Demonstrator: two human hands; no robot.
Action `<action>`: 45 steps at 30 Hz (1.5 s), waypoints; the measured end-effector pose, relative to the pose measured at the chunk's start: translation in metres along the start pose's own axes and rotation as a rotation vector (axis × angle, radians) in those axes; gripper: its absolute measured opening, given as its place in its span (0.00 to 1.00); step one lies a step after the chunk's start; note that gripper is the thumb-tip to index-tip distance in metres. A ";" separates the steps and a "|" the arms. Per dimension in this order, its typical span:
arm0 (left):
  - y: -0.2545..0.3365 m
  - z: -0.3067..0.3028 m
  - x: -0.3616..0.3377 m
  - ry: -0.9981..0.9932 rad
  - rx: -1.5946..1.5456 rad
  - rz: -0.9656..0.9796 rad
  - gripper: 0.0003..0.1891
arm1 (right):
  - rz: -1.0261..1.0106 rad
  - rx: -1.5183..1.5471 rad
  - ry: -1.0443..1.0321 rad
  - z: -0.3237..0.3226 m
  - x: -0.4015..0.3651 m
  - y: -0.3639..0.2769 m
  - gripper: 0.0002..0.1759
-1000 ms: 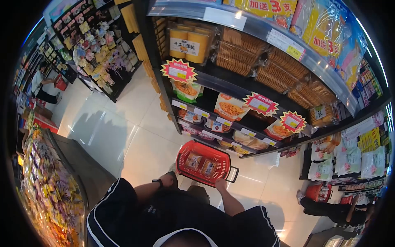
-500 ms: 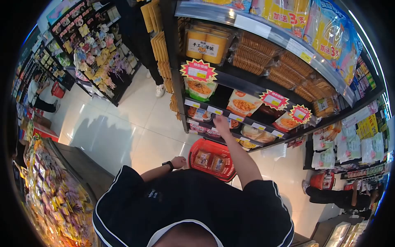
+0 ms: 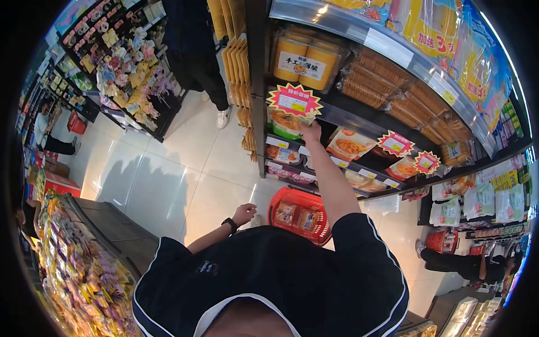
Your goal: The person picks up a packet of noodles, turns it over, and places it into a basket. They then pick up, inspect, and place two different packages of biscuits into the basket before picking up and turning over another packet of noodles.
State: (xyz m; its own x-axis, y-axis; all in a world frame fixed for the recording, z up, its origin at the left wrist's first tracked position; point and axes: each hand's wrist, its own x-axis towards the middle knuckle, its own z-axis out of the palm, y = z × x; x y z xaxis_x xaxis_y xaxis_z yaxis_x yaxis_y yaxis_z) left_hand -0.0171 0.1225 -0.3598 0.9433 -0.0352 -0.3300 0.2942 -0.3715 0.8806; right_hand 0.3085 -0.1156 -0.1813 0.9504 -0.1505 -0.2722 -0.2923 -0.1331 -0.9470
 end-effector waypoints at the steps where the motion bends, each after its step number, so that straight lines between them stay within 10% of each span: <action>1: 0.012 -0.001 0.004 -0.005 -0.003 0.065 0.14 | 0.013 0.045 0.006 -0.001 0.010 0.005 0.21; 15: 0.184 -0.045 0.063 0.250 -0.211 0.422 0.13 | -0.559 -0.219 0.272 -0.050 -0.061 0.016 0.13; 20: 0.248 -0.055 0.059 0.245 -0.243 0.640 0.23 | -0.349 -0.124 0.059 -0.083 -0.148 -0.030 0.13; 24: 0.296 -0.070 0.012 -0.215 -0.354 0.312 0.22 | -0.244 0.111 -0.113 -0.102 -0.203 -0.075 0.12; 32: 0.370 -0.065 -0.062 -0.104 -0.791 0.262 0.11 | -0.177 0.524 -0.351 -0.142 -0.260 -0.119 0.17; 45: 0.402 -0.040 -0.095 -0.096 -0.935 0.117 0.20 | -0.131 0.653 -0.372 -0.172 -0.295 -0.108 0.16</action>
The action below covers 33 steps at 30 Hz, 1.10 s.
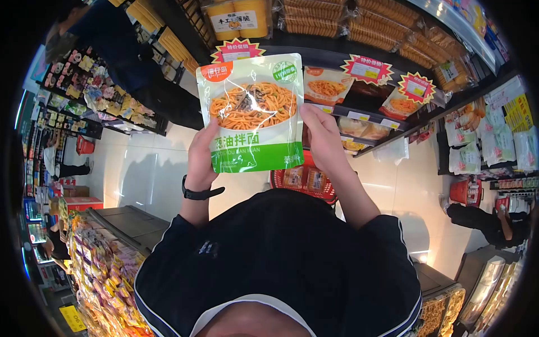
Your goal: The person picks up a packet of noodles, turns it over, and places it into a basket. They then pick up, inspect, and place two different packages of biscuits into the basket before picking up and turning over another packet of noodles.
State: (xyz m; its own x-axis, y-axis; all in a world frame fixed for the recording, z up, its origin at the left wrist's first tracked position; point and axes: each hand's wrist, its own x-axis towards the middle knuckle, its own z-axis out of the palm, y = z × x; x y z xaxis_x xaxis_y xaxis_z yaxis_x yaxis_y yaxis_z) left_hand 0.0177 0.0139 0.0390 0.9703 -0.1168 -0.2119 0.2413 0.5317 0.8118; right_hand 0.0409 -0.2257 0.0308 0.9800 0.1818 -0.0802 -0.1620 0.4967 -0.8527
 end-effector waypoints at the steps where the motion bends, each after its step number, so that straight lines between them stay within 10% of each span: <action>1: 0.000 0.003 -0.001 -0.001 -0.013 -0.001 0.21 | -0.007 0.003 -0.018 -0.003 -0.001 -0.001 0.16; 16: -0.030 0.019 0.004 0.002 -0.036 0.016 0.20 | -0.188 -0.321 -0.181 0.006 -0.055 -0.021 0.18; 20: -0.059 0.009 0.017 -0.438 -0.265 0.083 0.15 | -0.143 -0.258 -0.438 0.013 -0.069 -0.008 0.21; 23: -0.068 0.043 0.013 -0.661 -0.611 0.102 0.17 | -0.169 -0.306 -0.200 0.001 -0.064 0.042 0.23; 27: -0.094 0.053 0.015 -0.625 -0.473 0.224 0.21 | 0.445 0.239 -0.245 -0.005 -0.085 0.036 0.32; 30: -0.098 0.048 0.009 -0.551 -0.031 0.337 0.26 | 0.428 0.274 -0.302 -0.019 -0.092 0.040 0.34; 33: -0.101 0.031 -0.004 -0.617 -0.396 0.144 0.28 | 0.382 0.319 -0.269 -0.030 -0.100 0.038 0.33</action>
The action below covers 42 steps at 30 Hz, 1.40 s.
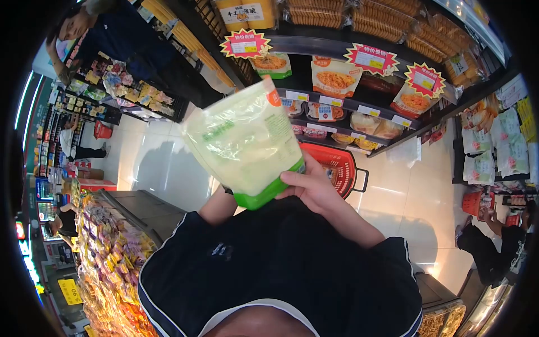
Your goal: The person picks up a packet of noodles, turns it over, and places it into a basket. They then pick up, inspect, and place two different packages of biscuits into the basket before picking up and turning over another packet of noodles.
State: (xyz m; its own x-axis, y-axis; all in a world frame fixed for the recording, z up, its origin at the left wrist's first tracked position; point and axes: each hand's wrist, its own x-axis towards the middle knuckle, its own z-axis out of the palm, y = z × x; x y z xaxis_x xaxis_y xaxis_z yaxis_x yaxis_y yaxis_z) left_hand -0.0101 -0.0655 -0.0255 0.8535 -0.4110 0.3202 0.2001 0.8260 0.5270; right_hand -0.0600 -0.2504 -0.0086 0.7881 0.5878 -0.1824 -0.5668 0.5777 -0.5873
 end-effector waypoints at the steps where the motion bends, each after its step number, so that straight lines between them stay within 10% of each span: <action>1: 0.001 -0.002 -0.008 0.001 -0.136 -0.025 0.29 | -0.018 0.011 0.014 -0.002 -0.005 0.000 0.33; 3: 0.001 -0.001 -0.020 0.001 -0.411 -0.074 0.31 | -0.054 0.042 0.017 -0.001 -0.013 -0.008 0.32; 6: 0.015 0.057 -0.015 0.586 0.379 0.018 0.36 | -0.177 -0.004 0.091 0.007 -0.019 -0.019 0.32; 7: 0.016 0.064 -0.018 0.363 -0.007 0.005 0.32 | -0.238 -0.044 0.112 0.008 -0.019 -0.020 0.32; 13: 0.016 0.081 -0.032 0.472 0.604 0.009 0.31 | -0.328 -0.279 0.052 0.005 -0.030 -0.021 0.10; 42: 0.059 0.070 -0.014 0.542 0.454 -0.006 0.25 | -0.243 -0.439 -0.124 0.018 -0.011 -0.064 0.10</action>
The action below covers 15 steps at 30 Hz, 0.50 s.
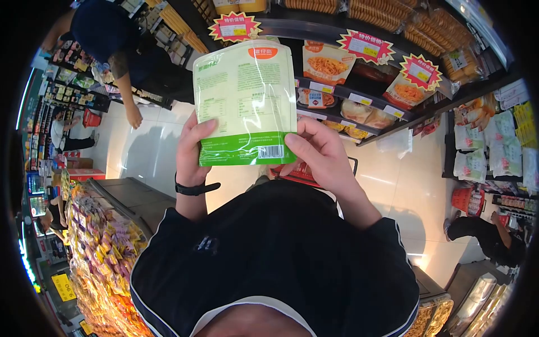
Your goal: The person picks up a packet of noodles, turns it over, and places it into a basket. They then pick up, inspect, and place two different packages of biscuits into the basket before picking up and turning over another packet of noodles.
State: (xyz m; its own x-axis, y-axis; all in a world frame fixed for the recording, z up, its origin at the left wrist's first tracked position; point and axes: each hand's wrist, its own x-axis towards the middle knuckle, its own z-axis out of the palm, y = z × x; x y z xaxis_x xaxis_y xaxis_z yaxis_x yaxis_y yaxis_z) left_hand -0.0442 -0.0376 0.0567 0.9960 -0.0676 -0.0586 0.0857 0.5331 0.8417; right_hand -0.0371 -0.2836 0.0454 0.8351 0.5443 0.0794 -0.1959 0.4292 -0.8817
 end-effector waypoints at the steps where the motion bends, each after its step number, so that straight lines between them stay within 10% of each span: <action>1: 0.000 -0.005 0.003 -0.003 -0.010 -0.010 0.25 | -0.003 -0.002 0.007 0.001 0.002 0.001 0.10; 15: 0.024 -0.030 0.026 -0.070 -0.109 -0.112 0.23 | -0.046 -0.115 0.092 0.027 0.029 0.001 0.08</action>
State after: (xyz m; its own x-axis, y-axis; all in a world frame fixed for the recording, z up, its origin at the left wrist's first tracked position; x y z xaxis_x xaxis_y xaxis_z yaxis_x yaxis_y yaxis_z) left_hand -0.0154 -0.0012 0.0592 0.9761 -0.1884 -0.1084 0.2024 0.6069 0.7686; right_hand -0.0268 -0.2475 0.0593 0.8865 0.4553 0.0821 -0.1012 0.3640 -0.9259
